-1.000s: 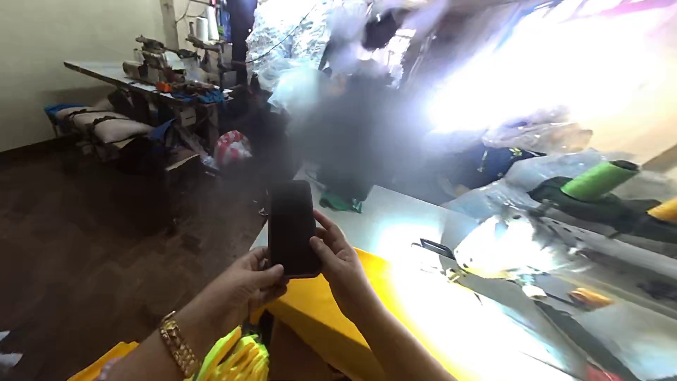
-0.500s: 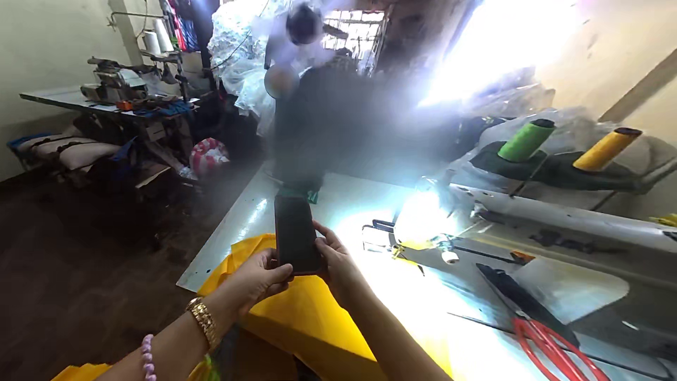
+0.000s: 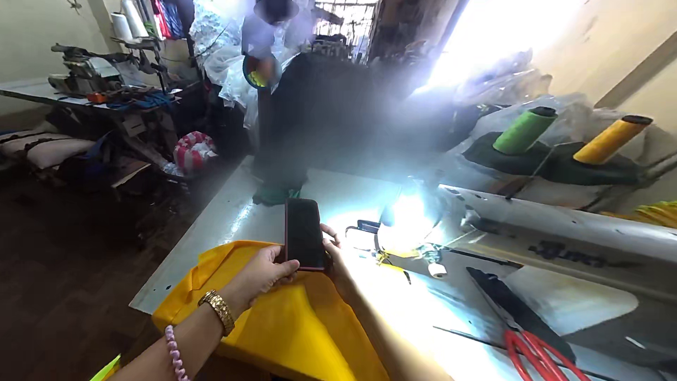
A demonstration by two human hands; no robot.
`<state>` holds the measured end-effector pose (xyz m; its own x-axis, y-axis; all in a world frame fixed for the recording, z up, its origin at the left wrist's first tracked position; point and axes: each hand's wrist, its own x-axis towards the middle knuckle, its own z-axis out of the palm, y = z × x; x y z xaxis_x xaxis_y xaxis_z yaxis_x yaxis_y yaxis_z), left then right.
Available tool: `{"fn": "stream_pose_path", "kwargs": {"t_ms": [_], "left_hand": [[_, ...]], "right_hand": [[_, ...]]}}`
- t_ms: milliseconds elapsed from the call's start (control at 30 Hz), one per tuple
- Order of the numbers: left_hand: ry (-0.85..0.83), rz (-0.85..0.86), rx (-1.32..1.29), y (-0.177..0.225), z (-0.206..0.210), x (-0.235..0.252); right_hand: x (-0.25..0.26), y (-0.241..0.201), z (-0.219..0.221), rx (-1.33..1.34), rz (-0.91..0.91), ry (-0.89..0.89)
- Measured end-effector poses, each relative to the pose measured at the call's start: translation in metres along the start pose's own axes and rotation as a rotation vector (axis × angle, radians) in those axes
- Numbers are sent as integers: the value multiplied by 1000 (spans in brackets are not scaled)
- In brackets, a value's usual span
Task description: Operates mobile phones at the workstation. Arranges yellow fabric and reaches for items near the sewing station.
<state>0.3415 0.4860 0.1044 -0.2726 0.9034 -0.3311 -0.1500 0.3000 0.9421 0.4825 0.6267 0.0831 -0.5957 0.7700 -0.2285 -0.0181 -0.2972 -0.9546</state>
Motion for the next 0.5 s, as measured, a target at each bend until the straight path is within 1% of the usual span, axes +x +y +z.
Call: {"fn": "stream_pose_path", "kwargs": {"t_ms": [100,233,300,433,500], "left_hand": [[10,-15,-1,1,2,13],[26,2,20,-1,5,29],[19,22,29,0,7,37],[2,49,88,3,7,55],[-11,65,207,6,3,67]], "right_hand": [[20,8,-8,13,-29,4],[45,13,-19,-36,-189,-59],[47,8,-17,-51,-259,-52],[55,5,-15,10,-238,22],[66,8,-20,9,-267,46]]}}
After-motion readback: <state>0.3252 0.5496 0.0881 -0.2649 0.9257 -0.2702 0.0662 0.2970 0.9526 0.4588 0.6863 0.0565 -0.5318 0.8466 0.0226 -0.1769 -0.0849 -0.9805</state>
